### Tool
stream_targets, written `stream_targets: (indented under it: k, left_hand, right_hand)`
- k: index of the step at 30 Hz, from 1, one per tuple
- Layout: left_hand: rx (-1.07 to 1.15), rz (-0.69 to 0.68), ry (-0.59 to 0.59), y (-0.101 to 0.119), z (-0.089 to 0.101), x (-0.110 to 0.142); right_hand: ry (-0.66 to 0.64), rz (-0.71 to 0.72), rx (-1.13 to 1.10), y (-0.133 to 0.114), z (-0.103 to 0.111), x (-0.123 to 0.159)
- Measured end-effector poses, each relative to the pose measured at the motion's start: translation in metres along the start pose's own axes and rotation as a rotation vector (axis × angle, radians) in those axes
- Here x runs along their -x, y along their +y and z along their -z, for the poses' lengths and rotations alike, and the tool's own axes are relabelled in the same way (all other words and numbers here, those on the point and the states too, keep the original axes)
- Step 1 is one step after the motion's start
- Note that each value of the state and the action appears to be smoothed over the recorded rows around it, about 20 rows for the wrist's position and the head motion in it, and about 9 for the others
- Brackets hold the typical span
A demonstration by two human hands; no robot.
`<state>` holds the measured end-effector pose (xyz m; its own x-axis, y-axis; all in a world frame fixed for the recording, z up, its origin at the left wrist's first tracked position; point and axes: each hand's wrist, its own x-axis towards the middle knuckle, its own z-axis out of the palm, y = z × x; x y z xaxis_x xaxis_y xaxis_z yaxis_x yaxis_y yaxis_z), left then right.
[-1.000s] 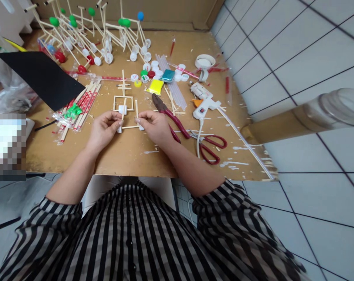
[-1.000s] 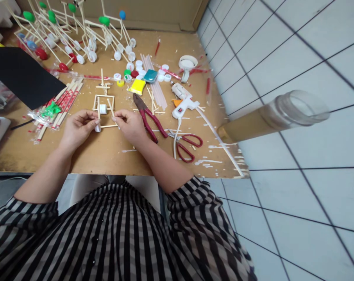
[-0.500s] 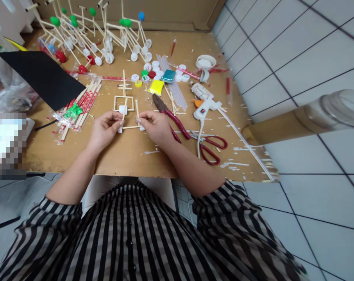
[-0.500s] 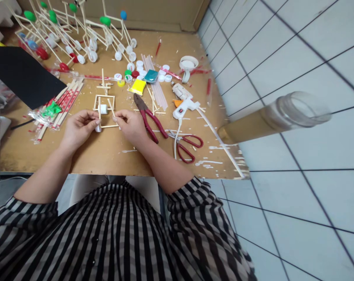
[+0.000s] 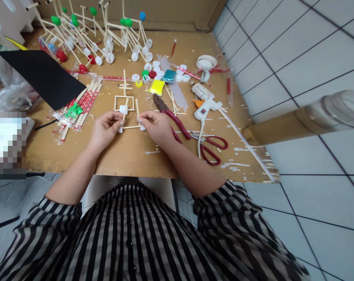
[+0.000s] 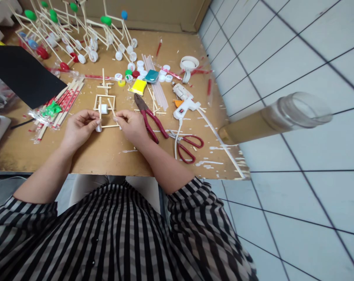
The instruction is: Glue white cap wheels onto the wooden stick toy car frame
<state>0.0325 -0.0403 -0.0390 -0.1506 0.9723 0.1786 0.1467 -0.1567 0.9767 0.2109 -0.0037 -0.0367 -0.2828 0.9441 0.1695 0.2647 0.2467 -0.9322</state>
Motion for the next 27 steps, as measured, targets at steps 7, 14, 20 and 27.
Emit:
stream_targets:
  k: [7,14,20,27]
  left_hand:
    - [0.006,0.003,0.004,0.0002,-0.0008,-0.0005]
    - [0.016,0.023,-0.002,-0.0008,-0.0002,-0.0009]
    - [0.016,0.032,-0.008,-0.0008,-0.0001,-0.0004]
    - [0.001,0.012,-0.004,0.0008,-0.0015,0.0010]
  right_hand:
    - [0.012,0.009,-0.001,-0.0009,0.0008,0.0007]
    - [0.009,-0.041,-0.032,-0.0015,0.0022,0.0004]
    - [-0.007,-0.072,-0.099,0.0012,0.0018,-0.0015]
    - [-0.011,-0.064,-0.069,-0.0020,-0.0005,-0.0007]
